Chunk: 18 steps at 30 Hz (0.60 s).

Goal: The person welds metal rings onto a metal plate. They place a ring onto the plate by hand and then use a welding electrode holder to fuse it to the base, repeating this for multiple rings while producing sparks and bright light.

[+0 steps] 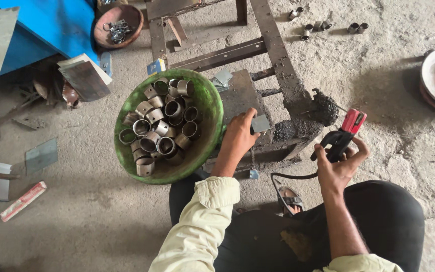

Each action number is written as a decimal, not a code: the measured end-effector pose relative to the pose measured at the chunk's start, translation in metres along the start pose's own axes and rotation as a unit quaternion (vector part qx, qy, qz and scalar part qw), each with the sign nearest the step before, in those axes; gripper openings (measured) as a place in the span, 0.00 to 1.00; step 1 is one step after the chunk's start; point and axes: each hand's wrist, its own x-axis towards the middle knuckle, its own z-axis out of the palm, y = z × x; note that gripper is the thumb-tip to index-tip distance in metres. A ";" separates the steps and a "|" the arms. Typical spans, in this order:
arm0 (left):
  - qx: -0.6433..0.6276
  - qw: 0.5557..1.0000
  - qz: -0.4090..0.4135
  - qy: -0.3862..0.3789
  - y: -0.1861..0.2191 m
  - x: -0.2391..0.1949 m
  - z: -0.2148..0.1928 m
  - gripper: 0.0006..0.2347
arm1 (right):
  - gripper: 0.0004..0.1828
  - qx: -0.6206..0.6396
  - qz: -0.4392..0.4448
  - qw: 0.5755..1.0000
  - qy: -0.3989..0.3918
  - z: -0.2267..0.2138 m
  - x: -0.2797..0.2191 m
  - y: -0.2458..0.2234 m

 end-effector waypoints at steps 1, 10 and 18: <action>0.000 1.000 -0.004 -0.002 0.000 -0.001 -0.001 0.23 | 0.44 0.000 -0.002 1.000 0.001 0.000 -0.002 -0.001; 0.007 1.000 0.011 -0.006 0.000 -0.004 -0.002 0.14 | 0.40 0.051 0.059 0.997 -0.002 -0.002 -0.008 -0.022; 0.035 0.999 -0.016 -0.022 0.000 -0.009 0.002 0.12 | 0.41 0.128 0.069 0.989 0.018 -0.010 -0.015 -0.031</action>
